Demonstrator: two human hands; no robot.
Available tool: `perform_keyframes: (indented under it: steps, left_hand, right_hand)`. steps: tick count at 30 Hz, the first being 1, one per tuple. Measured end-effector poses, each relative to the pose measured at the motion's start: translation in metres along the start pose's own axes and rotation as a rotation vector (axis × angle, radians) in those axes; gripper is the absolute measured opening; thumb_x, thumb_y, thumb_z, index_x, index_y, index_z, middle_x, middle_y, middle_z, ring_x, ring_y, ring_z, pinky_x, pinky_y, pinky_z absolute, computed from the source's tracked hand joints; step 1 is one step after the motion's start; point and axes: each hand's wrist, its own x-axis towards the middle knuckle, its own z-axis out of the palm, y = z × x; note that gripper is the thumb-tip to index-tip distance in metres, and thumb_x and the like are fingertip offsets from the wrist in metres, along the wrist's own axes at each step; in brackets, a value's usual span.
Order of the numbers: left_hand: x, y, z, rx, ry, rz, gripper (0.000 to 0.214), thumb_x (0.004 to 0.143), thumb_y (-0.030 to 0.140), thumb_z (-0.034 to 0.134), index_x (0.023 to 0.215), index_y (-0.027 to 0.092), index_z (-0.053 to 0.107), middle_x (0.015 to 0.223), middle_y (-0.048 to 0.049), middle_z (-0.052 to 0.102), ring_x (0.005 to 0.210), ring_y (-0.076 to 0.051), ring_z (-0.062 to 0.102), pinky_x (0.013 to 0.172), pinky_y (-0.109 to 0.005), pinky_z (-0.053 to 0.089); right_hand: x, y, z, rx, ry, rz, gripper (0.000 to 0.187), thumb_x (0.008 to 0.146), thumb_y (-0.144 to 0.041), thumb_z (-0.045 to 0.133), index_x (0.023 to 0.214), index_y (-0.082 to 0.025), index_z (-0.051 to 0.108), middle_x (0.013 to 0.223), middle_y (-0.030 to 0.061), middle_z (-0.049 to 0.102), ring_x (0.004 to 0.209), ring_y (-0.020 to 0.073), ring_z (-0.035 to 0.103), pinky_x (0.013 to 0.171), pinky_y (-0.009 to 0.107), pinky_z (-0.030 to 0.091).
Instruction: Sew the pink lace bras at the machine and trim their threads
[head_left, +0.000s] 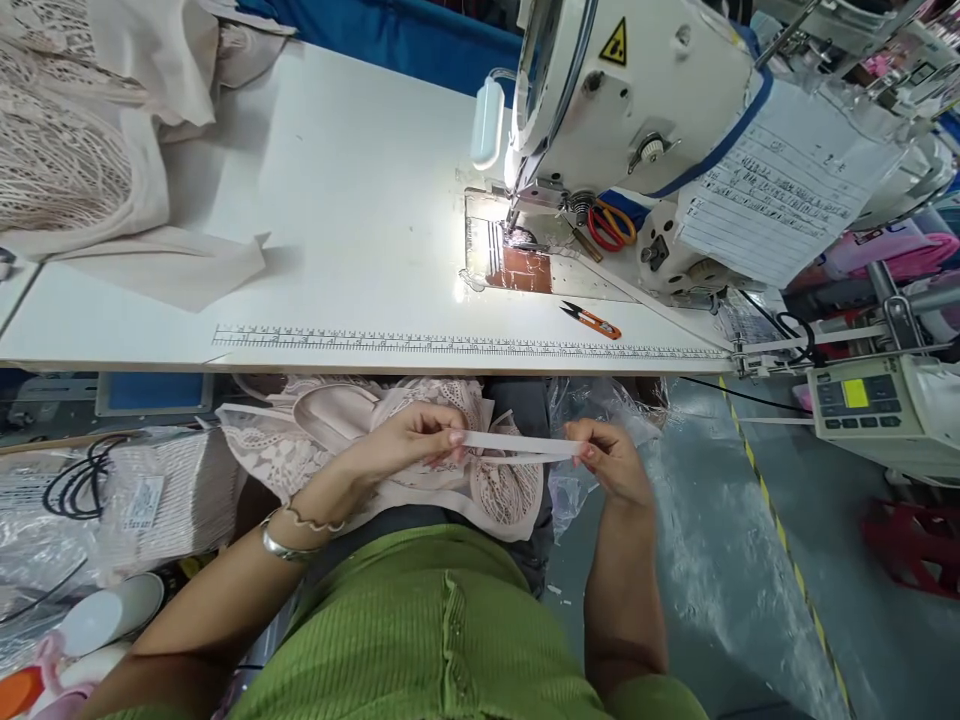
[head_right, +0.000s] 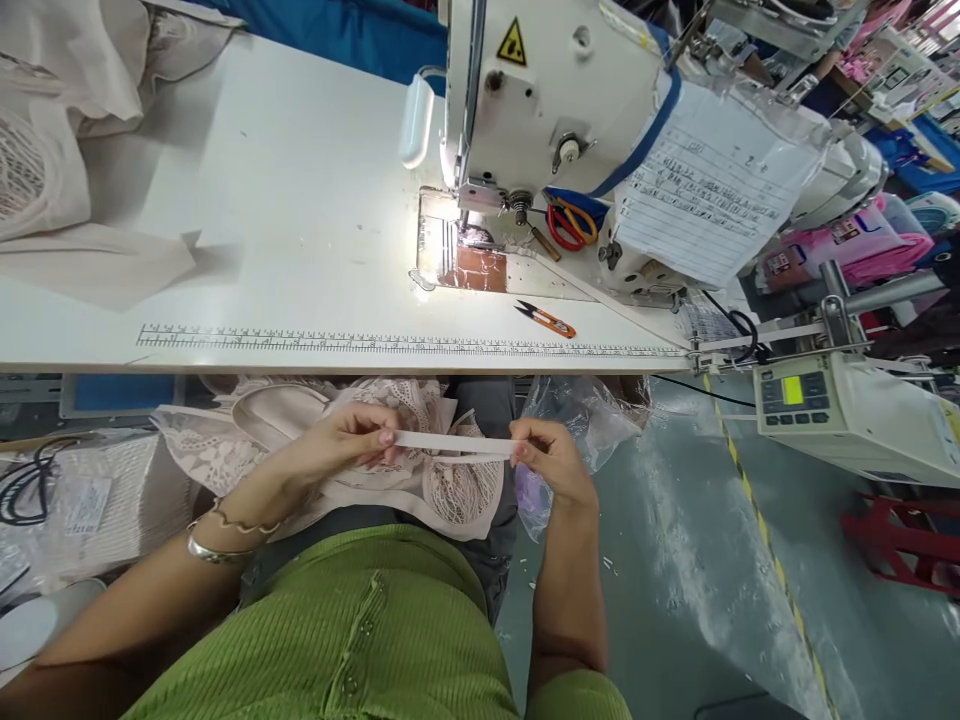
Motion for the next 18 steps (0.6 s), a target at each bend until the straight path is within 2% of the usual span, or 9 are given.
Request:
perform_keyframes:
  steps: [4,11,15,18]
  left_hand:
    - [-0.014,-0.005,-0.013,-0.11,0.079,0.01,0.043,0.089,0.051,0.069,0.069,0.013,0.064,0.041,0.0075,0.036,0.036,-0.004,0.023,0.039,-0.019,0.016]
    - [-0.023,-0.007,-0.022,-0.189,0.081,0.024,0.039,0.088,0.046,0.072,0.069,0.013,0.066,0.04,0.0081,0.036,0.038,-0.004,0.028,0.047,-0.019,0.032]
    - [-0.025,-0.005,-0.025,-0.136,0.12,0.03,0.041,0.087,0.049,0.073,0.067,0.014,0.065,0.043,0.0078,0.037,0.041,-0.005,0.03,0.049,-0.02,0.034]
    - [-0.027,-0.006,-0.028,-0.088,0.16,0.035,0.046,0.084,0.054,0.074,0.065,0.013,0.064,0.046,0.006,0.041,0.042,-0.005,0.029,0.047,-0.02,0.03]
  right_hand:
    - [0.002,0.013,-0.003,0.075,0.042,-0.039,0.054,0.08,-0.065,0.071,0.051,-0.021,0.054,0.048,-0.003,0.041,0.05,0.013,0.035,0.052,0.029,0.024]
    - [0.005,0.023,-0.006,0.192,0.122,-0.066,0.059,0.08,-0.064,0.07,0.047,-0.023,0.045,0.044,-0.0046,0.03,0.047,0.0132,0.031,0.049,0.029,0.024]
    - [0.005,0.027,-0.01,0.225,0.154,-0.075,0.059,0.082,-0.062,0.07,0.046,-0.023,0.044,0.045,-0.0038,0.029,0.048,0.0132,0.027,0.047,0.029,0.022]
    - [0.005,0.029,-0.011,0.25,0.182,-0.095,0.061,0.081,-0.062,0.07,0.046,-0.023,0.04,0.045,-0.0038,0.027,0.047,0.0133,0.025,0.046,0.029,0.021]
